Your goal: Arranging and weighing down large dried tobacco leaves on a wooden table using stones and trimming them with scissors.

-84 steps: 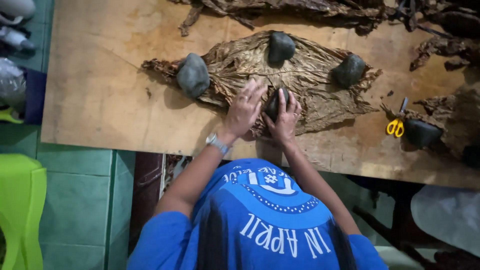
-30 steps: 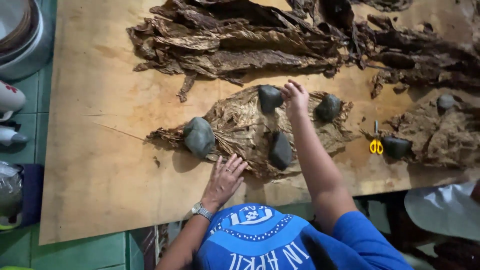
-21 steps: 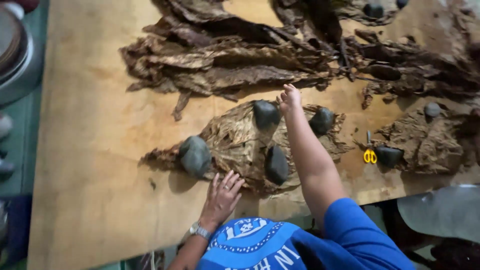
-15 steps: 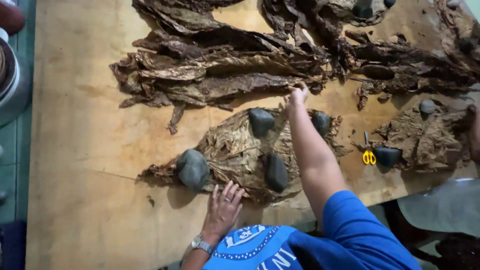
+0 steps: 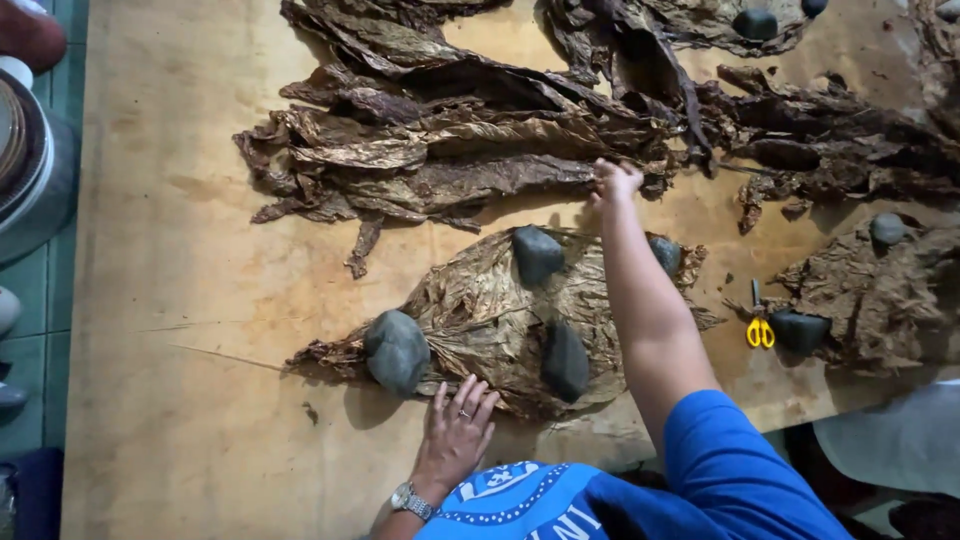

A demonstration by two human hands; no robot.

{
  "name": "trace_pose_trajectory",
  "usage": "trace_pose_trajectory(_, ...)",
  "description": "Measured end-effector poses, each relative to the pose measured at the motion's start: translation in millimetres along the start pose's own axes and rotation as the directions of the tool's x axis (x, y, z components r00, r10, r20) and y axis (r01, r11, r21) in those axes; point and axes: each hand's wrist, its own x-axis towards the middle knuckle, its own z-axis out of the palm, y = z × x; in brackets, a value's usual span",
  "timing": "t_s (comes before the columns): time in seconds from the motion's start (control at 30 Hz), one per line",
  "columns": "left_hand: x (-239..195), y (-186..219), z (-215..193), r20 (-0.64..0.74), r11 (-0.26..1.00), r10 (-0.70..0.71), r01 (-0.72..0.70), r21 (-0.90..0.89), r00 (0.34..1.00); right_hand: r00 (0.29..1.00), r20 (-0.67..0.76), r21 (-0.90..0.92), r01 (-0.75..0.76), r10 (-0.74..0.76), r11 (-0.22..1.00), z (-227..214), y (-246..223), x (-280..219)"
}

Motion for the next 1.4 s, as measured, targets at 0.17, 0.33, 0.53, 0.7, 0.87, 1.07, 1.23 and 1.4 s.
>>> trace_pose_trajectory(0.17, -0.1, 0.4, -2.9, 0.01, 1.0, -0.002, 0.002, 0.0, 1.0, 0.927, 0.244, -0.963, 0.267, -0.286, 0.045, -1.0, -6.1, -88.4)
trace_pose_trajectory(0.33, -1.0, -1.4, 2.2, -0.005, 1.0, 0.007, -0.007, 0.013, 1.0, 0.624, 0.541, -0.841, 0.426, -0.564, -0.334, -32.2, -18.2, -54.9)
trace_pose_trajectory(0.53, -1.2, 1.3, -2.8, -0.009, 0.999, 0.007, -0.007, 0.041, 1.0, 0.368, 0.836, -0.509, 0.797, -0.407, -0.325, -34.1, -89.4, -120.2)
trace_pose_trajectory(0.7, -2.1, 3.8, -6.4, -0.052, 0.998, 0.026, -0.023, 0.06, 0.998, 0.317, 0.775, -0.309, 0.945, -0.546, 0.11, -36.1, -133.0, -185.8)
trace_pose_trajectory(0.87, -4.6, 2.8, 8.6, 0.011, 1.0, -0.005, 0.005, 0.022, 1.0, 0.574, 0.608, 0.027, 0.676, -0.549, 0.737, -63.4, -117.1, -197.5)
trace_pose_trajectory(1.07, -0.9, 10.3, -15.7, -0.008, 0.999, -0.01, 0.01, 0.032, 1.0, 0.71, 0.665, -0.746, 0.618, 0.231, 0.25, -87.9, -58.8, -327.8)
trace_pose_trajectory(1.23, 2.8, 17.4, -24.9, 0.153, 0.993, -0.115, 0.119, -0.016, 0.981, 0.578, 0.799, -0.557, 0.607, 0.165, 0.566, -97.2, 9.9, -234.7)
trace_pose_trajectory(1.4, 10.5, 20.9, -39.3, 0.129, 0.921, -0.213, 0.243, -0.305, 0.969, 0.723, 0.677, -0.388, 0.192, 0.137, 0.901, -114.7, 41.1, -277.9)
